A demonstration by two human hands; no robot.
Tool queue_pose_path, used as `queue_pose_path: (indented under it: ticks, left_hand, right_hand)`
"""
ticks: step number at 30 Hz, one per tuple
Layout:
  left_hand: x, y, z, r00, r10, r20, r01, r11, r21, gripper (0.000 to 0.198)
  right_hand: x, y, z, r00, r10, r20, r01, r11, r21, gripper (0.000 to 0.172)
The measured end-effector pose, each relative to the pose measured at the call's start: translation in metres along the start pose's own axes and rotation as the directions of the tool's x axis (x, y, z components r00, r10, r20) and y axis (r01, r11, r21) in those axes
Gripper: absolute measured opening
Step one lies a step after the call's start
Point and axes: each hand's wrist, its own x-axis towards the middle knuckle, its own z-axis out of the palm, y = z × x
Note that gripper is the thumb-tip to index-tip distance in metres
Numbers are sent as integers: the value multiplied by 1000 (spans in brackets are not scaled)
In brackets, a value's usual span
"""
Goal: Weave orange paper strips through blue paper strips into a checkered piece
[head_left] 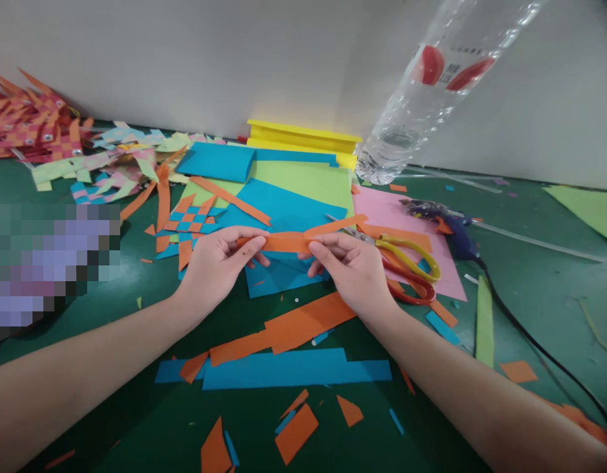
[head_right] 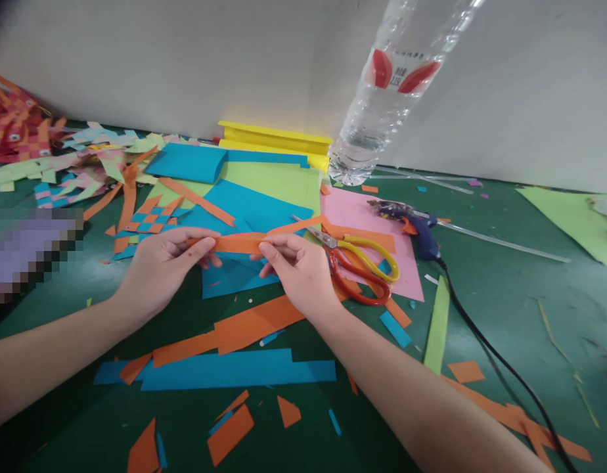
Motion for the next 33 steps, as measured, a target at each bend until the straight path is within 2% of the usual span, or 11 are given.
queue_pose_path:
  ticks: [4, 9, 15, 19, 24, 26, 28, 33]
  left_hand:
    - [-1, -1, 0, 1000, 11, -15, -12, 1000, -23, 28]
    - [-2, 0, 1, 995, 67, -80, -72, 995, -67, 30]
    - [-2, -1, 0, 981, 115, -155, -142, 973, -180, 17]
    - [-4, 0, 0, 976, 172, -131, -194, 965, -176, 9]
    - [-12, 1, 1, 949, 312, -49, -315, 946, -78, 9]
    - [-16, 0, 0, 917, 399, 7, -398, 917, -31, 13]
    - [-17, 0, 0, 867, 492, 80, -493, 870, -2, 16]
    - [-18, 0, 2, 677, 667, 312, -718, 691, 79, 24]
  right_hand:
    - [-1, -1, 0, 1000, -5, -16, 5, 1000, 12, 15]
    - [-2, -3, 0, 989, -76, -127, 78, 997, 15, 15]
    - [1, 1, -3, 969, -103, -223, 121, 990, 72, 15]
    - [3, 5, -5, 965, -75, -250, 108, 987, 122, 16]
    - [5, 7, -6, 971, -57, -232, 103, 976, 192, 15]
    - [5, 7, -6, 975, -60, -215, 100, 978, 181, 15]
    - [4, 6, -5, 978, -71, -195, 102, 983, 156, 16]
    - [1, 1, -4, 991, -61, -117, 66, 997, 41, 18]
